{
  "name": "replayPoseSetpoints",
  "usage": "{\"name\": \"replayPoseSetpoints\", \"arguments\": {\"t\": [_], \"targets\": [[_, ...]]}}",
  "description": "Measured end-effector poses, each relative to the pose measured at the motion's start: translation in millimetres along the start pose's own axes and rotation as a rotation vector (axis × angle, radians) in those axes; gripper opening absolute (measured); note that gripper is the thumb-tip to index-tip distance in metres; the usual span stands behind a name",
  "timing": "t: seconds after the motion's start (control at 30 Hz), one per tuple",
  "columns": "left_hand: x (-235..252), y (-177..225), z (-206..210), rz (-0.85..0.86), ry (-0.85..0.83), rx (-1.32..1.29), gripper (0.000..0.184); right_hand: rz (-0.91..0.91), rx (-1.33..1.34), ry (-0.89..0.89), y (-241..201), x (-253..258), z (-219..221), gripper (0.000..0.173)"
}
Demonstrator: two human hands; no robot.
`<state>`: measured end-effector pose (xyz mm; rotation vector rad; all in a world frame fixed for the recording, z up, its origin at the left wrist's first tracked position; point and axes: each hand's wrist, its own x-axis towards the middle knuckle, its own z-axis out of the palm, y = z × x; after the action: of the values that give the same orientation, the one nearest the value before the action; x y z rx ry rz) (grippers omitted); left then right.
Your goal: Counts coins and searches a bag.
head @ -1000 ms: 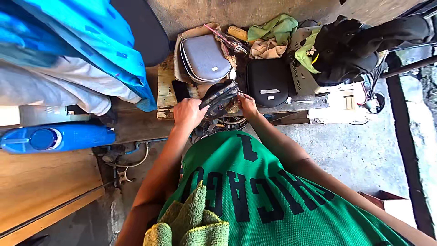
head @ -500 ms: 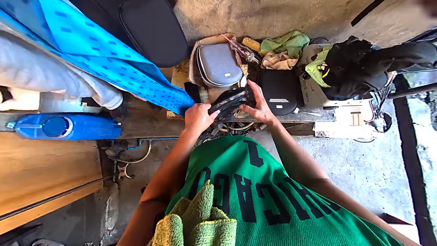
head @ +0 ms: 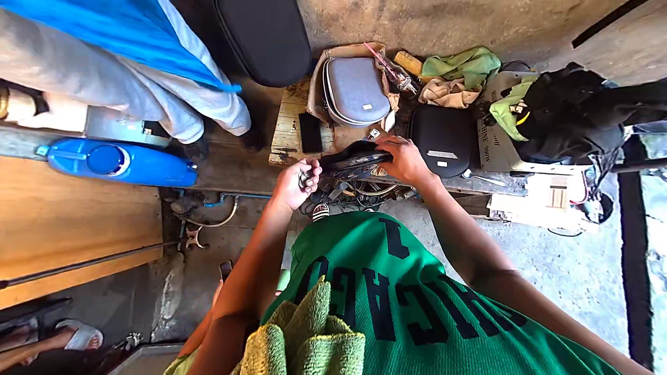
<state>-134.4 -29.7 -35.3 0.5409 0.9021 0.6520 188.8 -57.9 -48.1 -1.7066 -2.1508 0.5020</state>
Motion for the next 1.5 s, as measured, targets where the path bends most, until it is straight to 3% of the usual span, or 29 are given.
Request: {"name": "replayPoseSetpoints", "arguments": {"t": [0.17, 0.4, 0.57, 0.83, 1.13, 1.3, 1.5], "targets": [[-17, -14, -1, 0.061, 0.069, -0.279, 0.042, -0.060, -0.054, -0.007, -6, -5, -11, 0.027], [-69, -56, 42, 0.379, 0.089, -0.552, 0.036, -0.110, 0.014, -0.015, -13, -28, -50, 0.019], [-114, -104, 65, 0.568, 0.089, -0.668, 0.035, -0.252, 0.054, -0.097, -15, -49, -55, 0.020], [-185, -155, 90, 0.768, 0.141, -0.689, 0.037, -0.440, 0.040, -0.316, -34, -68, -23, 0.020], [-257, -191, 91, 0.942, 0.065, -0.679, 0.039, -0.583, -0.042, -0.459, -92, -101, 17, 0.023], [-316, -216, 88, 0.978, 0.143, -0.678, 0.040, -0.616, -0.099, -0.500, -138, -129, 49, 0.023], [-372, -246, 78, 0.945, 0.357, -0.732, 0.042, -0.626, -0.078, -0.559, -188, -171, 78, 0.024]]}}
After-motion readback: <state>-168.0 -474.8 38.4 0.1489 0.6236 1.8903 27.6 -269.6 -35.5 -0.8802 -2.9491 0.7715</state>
